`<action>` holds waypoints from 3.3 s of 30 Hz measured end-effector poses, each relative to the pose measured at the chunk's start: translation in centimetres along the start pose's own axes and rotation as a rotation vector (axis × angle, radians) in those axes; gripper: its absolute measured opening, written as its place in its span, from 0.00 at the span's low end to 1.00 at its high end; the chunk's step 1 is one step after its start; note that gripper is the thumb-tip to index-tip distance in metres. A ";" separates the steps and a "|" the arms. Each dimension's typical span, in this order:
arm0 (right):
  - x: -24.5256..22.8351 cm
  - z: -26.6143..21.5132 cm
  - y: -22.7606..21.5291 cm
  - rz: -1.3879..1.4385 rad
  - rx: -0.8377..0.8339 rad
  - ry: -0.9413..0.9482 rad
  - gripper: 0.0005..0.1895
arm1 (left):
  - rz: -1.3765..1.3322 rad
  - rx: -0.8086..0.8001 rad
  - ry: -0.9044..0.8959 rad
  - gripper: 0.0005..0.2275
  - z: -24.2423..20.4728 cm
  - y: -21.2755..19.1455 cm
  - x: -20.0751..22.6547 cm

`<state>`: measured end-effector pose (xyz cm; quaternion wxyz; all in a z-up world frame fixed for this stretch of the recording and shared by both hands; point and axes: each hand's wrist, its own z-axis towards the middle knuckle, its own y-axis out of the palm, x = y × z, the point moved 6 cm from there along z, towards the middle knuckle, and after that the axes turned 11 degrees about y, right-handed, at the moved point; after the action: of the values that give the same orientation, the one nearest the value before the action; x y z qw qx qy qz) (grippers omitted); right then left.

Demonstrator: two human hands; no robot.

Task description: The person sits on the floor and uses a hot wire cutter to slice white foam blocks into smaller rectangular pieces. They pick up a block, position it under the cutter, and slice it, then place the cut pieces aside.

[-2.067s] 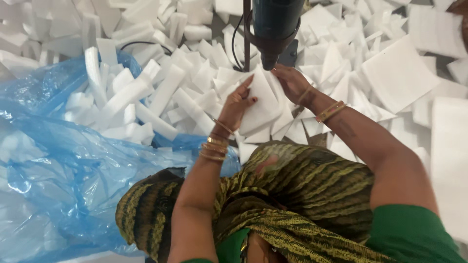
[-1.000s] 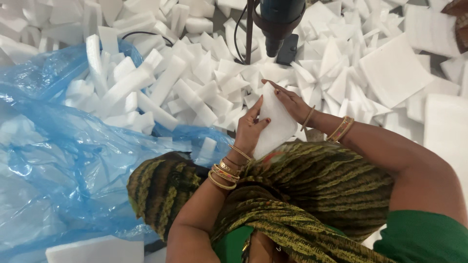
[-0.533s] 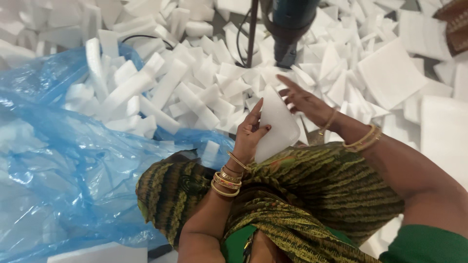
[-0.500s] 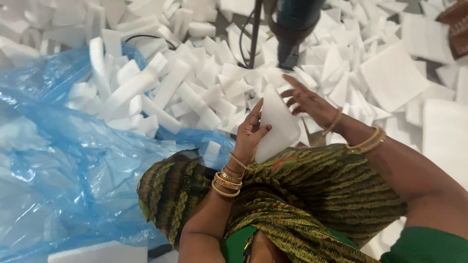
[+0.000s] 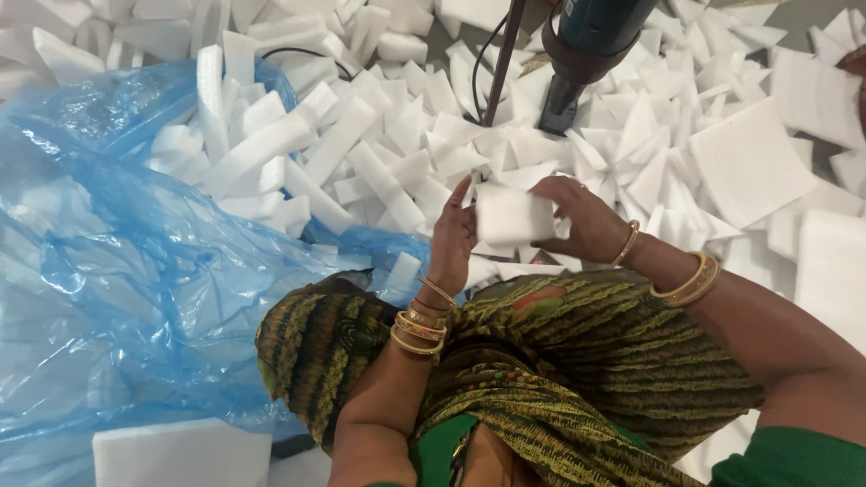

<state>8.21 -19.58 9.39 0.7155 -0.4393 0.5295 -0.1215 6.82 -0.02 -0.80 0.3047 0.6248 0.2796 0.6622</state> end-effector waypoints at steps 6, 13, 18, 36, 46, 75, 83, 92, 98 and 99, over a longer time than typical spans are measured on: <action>-5.4 -3.1 1.8 -0.748 0.092 -0.734 0.36 | 0.088 -0.005 -0.010 0.30 -0.1 0.5 1.2; 2.9 -0.3 -1.3 0.362 0.123 0.228 0.30 | 0.163 -0.139 0.041 0.34 -1.1 2.3 1.6; 6.6 -0.2 1.9 0.431 -0.095 0.463 0.31 | 0.310 -0.180 0.014 0.35 -2.0 4.0 0.6; 6.0 0.6 2.3 0.522 -0.094 0.319 0.26 | 0.372 -0.244 0.032 0.37 -3.0 5.0 -1.4; 7.5 1.6 1.3 0.594 -0.048 0.370 0.27 | 0.531 -0.217 0.022 0.37 -1.1 5.9 -1.3; 8.4 3.4 6.1 0.711 -0.166 0.335 0.26 | 0.528 -0.044 -0.038 0.36 -0.4 2.9 -4.9; 4.5 2.1 4.8 0.760 -0.186 0.334 0.26 | 0.449 -0.147 0.040 0.35 -2.5 5.5 -2.6; 3.5 3.5 2.9 0.643 -0.189 0.285 0.22 | 0.366 -0.164 0.040 0.22 -1.7 4.2 -0.7; 5.3 3.5 2.2 0.717 -0.189 0.258 0.20 | 0.557 -0.158 0.147 0.18 -1.4 1.8 -0.4; 5.6 3.5 2.1 0.763 -0.195 0.258 0.20 | 0.574 -0.172 0.139 0.18 -1.5 1.4 -0.3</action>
<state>12.92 -20.19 4.28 0.5920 -0.2584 0.7486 0.1494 5.24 -1.16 -0.08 0.1374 0.6033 0.0547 0.7837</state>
